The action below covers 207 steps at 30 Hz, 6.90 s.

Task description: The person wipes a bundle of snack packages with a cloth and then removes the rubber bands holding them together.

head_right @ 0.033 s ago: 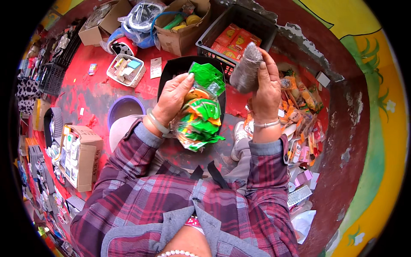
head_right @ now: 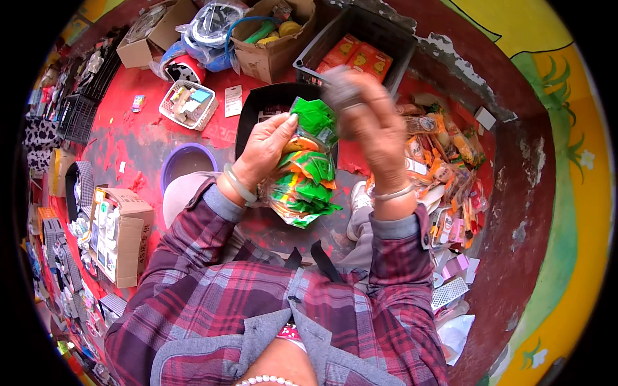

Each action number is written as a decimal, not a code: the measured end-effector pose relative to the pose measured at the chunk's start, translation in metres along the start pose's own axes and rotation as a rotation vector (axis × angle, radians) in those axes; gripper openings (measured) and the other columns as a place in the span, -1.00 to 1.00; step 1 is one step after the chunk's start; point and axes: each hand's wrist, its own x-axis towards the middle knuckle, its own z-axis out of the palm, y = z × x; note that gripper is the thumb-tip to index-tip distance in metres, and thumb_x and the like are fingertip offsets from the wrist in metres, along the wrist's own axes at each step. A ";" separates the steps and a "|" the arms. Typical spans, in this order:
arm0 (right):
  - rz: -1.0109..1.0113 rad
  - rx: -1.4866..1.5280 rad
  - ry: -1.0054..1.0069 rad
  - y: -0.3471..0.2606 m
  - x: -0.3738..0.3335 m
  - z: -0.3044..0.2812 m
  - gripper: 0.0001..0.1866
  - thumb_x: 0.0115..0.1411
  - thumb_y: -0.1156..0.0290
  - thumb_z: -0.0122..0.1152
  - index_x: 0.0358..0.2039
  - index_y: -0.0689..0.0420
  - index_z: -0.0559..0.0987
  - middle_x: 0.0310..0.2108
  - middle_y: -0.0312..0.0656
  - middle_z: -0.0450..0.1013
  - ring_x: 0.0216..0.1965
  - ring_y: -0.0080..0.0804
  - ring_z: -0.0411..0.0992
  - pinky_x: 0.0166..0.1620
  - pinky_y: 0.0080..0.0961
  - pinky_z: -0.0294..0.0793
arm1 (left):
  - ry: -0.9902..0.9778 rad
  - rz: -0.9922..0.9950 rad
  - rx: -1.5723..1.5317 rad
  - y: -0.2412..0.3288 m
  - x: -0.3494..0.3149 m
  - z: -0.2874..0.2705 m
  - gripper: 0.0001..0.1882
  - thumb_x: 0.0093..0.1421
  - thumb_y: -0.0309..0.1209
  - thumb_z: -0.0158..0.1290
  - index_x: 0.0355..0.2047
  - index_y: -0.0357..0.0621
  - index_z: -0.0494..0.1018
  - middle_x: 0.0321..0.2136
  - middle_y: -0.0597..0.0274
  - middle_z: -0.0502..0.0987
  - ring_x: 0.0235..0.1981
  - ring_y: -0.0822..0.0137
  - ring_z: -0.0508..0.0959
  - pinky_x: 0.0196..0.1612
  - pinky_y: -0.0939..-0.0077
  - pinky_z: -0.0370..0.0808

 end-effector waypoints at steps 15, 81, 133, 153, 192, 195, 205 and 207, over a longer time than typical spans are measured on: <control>0.238 -0.032 0.151 0.038 -0.010 -0.011 -0.74 0.31 0.38 0.06 -0.10 0.26 0.54 -0.23 -0.26 0.53 -0.25 -0.63 0.46 -0.16 -0.68 0.46 | 0.227 0.153 -0.138 0.043 0.002 -0.005 -0.72 0.38 -0.31 -0.12 -0.22 -0.26 0.49 -0.37 0.28 0.58 -0.38 0.50 0.57 -0.32 0.64 0.52; 0.299 -0.237 0.149 0.002 -0.002 -0.030 -0.82 0.25 0.37 0.16 -0.36 0.22 0.61 -0.53 -0.30 0.46 -0.50 -0.65 0.39 -0.44 -0.69 0.39 | -0.066 -0.099 -0.038 -0.006 0.002 -0.002 -0.67 0.35 -0.38 -0.08 0.07 -0.26 0.34 -0.10 0.25 0.49 -0.11 0.49 0.49 -0.04 0.56 0.46; -0.501 -0.715 -0.234 -0.004 -0.014 0.039 -0.64 -0.06 0.58 0.27 -0.18 0.09 0.62 -0.13 -0.18 0.52 -0.13 -0.18 0.47 -0.05 -0.34 0.46 | -0.191 0.010 -0.215 0.010 -0.009 0.000 -0.75 0.37 -0.46 -0.14 -0.01 -0.23 0.41 -0.16 0.32 0.50 -0.13 0.52 0.48 -0.07 0.66 0.44; 0.096 -0.667 -0.446 -0.044 -0.015 0.005 -0.69 -0.04 0.43 0.39 -0.24 0.17 0.59 -0.49 -0.26 0.44 -0.58 -0.53 0.35 -0.50 -0.56 0.35 | 0.144 0.176 -0.166 0.023 0.006 0.002 -0.77 0.37 -0.40 -0.10 -0.10 -0.26 0.47 -0.24 0.37 0.53 -0.25 0.62 0.45 -0.20 0.71 0.43; 0.304 -0.468 -0.352 -0.005 -0.015 -0.009 -0.83 0.17 0.45 0.19 -0.40 0.32 0.58 -0.51 -0.31 0.48 -0.47 -0.63 0.42 -0.39 -0.65 0.38 | -0.277 -0.050 0.350 0.009 0.001 0.005 -0.56 0.25 -0.25 0.08 0.03 -0.26 0.31 -0.15 0.17 0.50 -0.12 0.42 0.46 -0.03 0.47 0.41; 0.430 -0.478 -0.364 -0.008 -0.010 -0.015 -0.80 0.16 0.41 0.23 -0.36 0.33 0.57 -0.51 -0.32 0.48 -0.46 -0.64 0.41 -0.39 -0.66 0.39 | -0.197 -0.028 0.305 0.001 0.001 0.004 -0.61 0.29 -0.28 0.02 0.03 -0.25 0.32 -0.14 0.21 0.49 -0.11 0.46 0.46 -0.02 0.50 0.41; 0.566 -0.199 -0.182 -0.006 -0.014 -0.017 -0.84 0.14 0.45 0.20 -0.44 0.30 0.60 -0.56 -0.38 0.46 -0.53 -0.72 0.33 -0.46 -0.72 0.31 | -0.181 -0.087 -0.044 0.016 0.005 0.005 -0.63 0.35 -0.33 -0.09 0.09 -0.25 0.26 -0.05 0.21 0.45 -0.04 0.44 0.46 0.04 0.50 0.41; 0.602 -0.093 -0.168 -0.009 -0.013 -0.015 -0.85 0.15 0.47 0.18 -0.47 0.30 0.59 -0.54 -0.39 0.47 -0.53 -0.73 0.32 -0.45 -0.75 0.30 | -0.190 -0.054 -0.131 0.018 0.003 0.010 -0.67 0.36 -0.35 -0.09 0.06 -0.26 0.28 -0.08 0.22 0.47 -0.07 0.47 0.46 0.01 0.52 0.43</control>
